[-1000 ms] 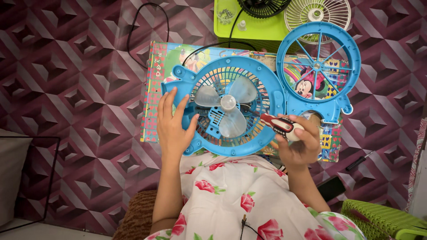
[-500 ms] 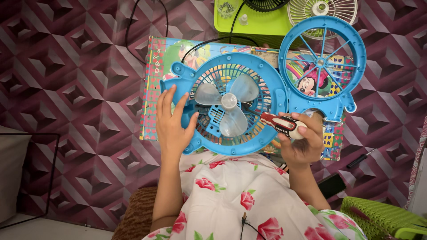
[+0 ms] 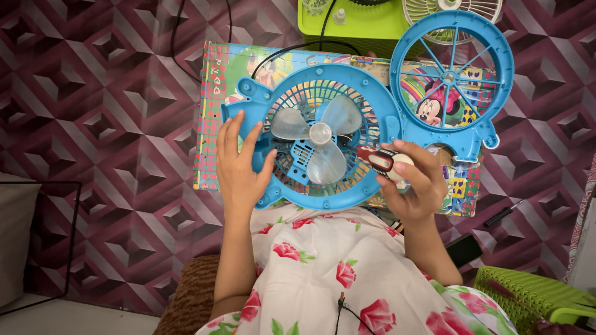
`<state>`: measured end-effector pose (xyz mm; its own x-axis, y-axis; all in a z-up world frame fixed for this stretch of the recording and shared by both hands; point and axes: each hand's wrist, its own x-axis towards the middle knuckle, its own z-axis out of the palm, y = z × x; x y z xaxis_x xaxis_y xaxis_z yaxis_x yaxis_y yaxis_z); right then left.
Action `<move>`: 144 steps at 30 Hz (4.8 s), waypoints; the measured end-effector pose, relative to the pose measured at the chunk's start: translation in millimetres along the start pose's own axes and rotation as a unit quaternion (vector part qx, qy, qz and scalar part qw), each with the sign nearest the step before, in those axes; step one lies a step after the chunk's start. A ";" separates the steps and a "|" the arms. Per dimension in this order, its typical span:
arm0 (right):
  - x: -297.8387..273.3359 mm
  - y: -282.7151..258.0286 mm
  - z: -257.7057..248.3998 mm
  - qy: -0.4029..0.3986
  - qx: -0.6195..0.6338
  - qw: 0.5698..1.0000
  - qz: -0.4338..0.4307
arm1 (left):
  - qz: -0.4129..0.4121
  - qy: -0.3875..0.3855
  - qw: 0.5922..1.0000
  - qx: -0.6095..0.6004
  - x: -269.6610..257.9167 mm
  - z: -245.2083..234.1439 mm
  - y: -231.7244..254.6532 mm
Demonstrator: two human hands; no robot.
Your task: The person disassembles a small blue electric fan by removing the front grille and fan blades, then reassembles it by reinstalling the blades and securing the grille with a screwdriver. The person works on their lap and uses a screwdriver to tighten screws.
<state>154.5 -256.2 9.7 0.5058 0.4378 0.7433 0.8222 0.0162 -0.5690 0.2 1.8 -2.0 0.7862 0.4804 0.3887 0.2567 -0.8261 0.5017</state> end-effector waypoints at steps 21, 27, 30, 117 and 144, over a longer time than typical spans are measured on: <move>8.8 5.6 -20.9 -0.026 -0.038 0.999 0.023 | 0.002 -0.009 1.000 0.001 -2.6 -1.6 1.6; 8.1 4.4 -17.0 -0.033 -0.033 0.999 -0.003 | 0.001 -0.007 1.000 0.001 -2.5 -0.3 0.5; 7.8 3.2 -14.7 -0.039 -0.071 0.997 -0.021 | 0.000 -0.010 1.000 0.009 -4.7 0.7 -0.5; 27.2 9.0 -0.7 0.007 -0.025 0.999 -0.042 | 0.013 -0.017 1.000 -0.001 -2.8 -0.4 1.7; -11.3 13.9 7.9 0.047 0.041 0.997 0.055 | 0.104 -0.116 0.987 0.046 20.7 -17.8 33.2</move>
<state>158.2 -253.8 -9.5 0.6174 0.3552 0.7019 0.7379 0.0477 -0.6732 15.1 -10.5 36.6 0.9322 0.2265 0.2822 0.1187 -0.9281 0.3529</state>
